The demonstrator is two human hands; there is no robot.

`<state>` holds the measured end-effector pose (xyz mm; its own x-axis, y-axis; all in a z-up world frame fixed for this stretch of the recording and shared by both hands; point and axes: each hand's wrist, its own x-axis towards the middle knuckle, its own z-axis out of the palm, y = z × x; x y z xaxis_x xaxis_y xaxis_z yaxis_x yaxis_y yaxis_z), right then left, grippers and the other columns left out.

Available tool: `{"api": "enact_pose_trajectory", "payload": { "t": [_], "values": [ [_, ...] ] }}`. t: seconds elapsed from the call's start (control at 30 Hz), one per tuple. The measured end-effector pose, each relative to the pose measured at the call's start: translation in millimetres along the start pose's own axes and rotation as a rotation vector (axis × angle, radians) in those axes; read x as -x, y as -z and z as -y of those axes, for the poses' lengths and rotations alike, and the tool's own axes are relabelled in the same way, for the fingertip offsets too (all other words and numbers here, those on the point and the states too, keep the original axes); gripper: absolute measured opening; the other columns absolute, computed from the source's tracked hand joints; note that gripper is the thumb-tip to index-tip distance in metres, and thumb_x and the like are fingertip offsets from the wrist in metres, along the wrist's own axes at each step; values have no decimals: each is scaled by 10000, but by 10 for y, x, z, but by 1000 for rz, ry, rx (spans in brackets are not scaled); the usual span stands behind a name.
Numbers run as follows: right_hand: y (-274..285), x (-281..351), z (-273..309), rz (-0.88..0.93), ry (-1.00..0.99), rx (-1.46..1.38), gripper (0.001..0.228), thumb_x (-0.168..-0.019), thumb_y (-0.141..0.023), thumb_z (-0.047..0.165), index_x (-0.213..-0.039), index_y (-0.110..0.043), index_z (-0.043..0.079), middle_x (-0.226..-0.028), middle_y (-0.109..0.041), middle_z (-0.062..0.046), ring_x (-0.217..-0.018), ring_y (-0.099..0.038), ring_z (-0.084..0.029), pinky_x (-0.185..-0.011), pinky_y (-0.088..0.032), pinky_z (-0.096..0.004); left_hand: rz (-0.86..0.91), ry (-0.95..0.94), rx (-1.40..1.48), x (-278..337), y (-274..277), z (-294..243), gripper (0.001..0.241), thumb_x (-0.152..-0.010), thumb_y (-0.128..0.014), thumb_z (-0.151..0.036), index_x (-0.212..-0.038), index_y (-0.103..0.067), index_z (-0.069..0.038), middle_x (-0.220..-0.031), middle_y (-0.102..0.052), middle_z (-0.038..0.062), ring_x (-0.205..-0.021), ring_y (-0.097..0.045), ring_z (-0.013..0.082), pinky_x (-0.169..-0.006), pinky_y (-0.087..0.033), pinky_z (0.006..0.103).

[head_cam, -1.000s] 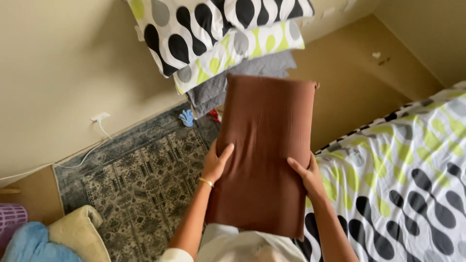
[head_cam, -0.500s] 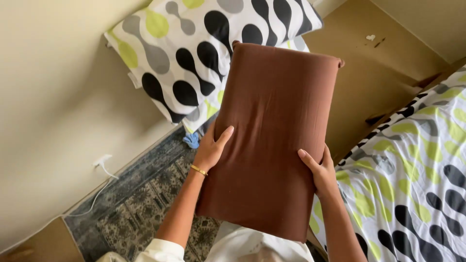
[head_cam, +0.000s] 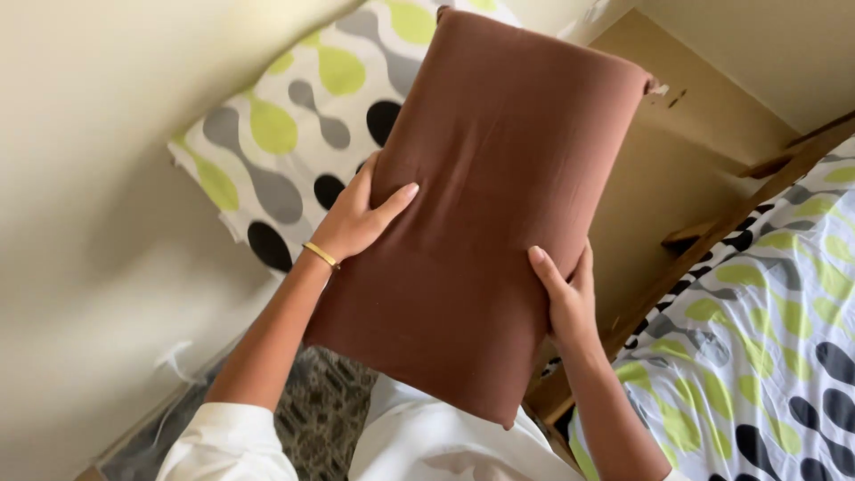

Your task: The person removes a brown pillow from a purple bathrobe on the bed and places it on a nearby chair. Then, the person unfolds the purple bathrobe on the bed, spreads it out, and begins folding it by hand.

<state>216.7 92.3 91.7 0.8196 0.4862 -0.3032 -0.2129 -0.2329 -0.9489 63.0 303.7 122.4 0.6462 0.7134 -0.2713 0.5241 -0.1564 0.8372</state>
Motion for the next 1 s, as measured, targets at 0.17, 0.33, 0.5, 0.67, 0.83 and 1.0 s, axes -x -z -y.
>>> {"api": "enact_pose_trajectory", "payload": {
  "t": [0.17,0.33,0.5,0.67,0.83,1.0],
  "values": [
    [-590,-211,195,-25,0,-100,985,-786,-860,399,-1589,-339,164,-1464,-487,-285,-1351,-496,-414,-1090,-423,-578,35,-28,-68,-561,470,69,977,-899,-636,-638,-1601,-276,-62,-1596,-372,248,-1485,-350,391,-1250,-264,508],
    [-1254,-359,385,-68,-51,-152,1071,-766,-863,438,-1613,-268,167,-1536,-412,-291,-1414,-460,-442,-1116,-419,-585,50,-37,-156,-1153,974,208,974,-883,-642,-680,-1596,-308,-106,-1566,-432,214,-1463,-394,365,-1238,-300,502],
    [-1861,-486,571,-105,-57,-193,1122,-770,-850,509,-1630,-215,171,-1559,-363,-316,-1448,-404,-460,-1154,-398,-568,106,-150,-264,-1829,1431,275,900,-879,-660,-655,-1553,-377,-130,-1530,-477,204,-1428,-438,376,-1217,-342,496],
    [-2364,-534,793,-78,-37,-140,1175,-807,-780,583,-1631,-112,78,-1583,-302,-342,-1475,-337,-475,-1196,-303,-595,137,-309,-358,-2278,1900,122,804,-923,-646,-603,-1483,-455,-58,-1467,-516,275,-1380,-459,454,-1168,-379,563],
    [-2499,-657,633,103,20,122,1043,-811,-753,628,-1569,-249,120,-1535,-432,-299,-1435,-410,-460,-1203,-315,-590,97,-223,-707,-2877,1932,420,880,-988,-500,-661,-1593,-319,-48,-1543,-376,330,-1401,-438,484,-1182,-368,552],
    [-2505,-775,550,162,74,214,1114,-807,-700,702,-1522,-264,-34,-1432,-523,-328,-1290,-577,-463,-1058,-497,-550,-11,-252,-917,-3081,1602,805,812,-980,-363,-751,-1583,-310,-208,-1503,-380,210,-1408,-378,466,-1088,-371,579]
  ]
}}
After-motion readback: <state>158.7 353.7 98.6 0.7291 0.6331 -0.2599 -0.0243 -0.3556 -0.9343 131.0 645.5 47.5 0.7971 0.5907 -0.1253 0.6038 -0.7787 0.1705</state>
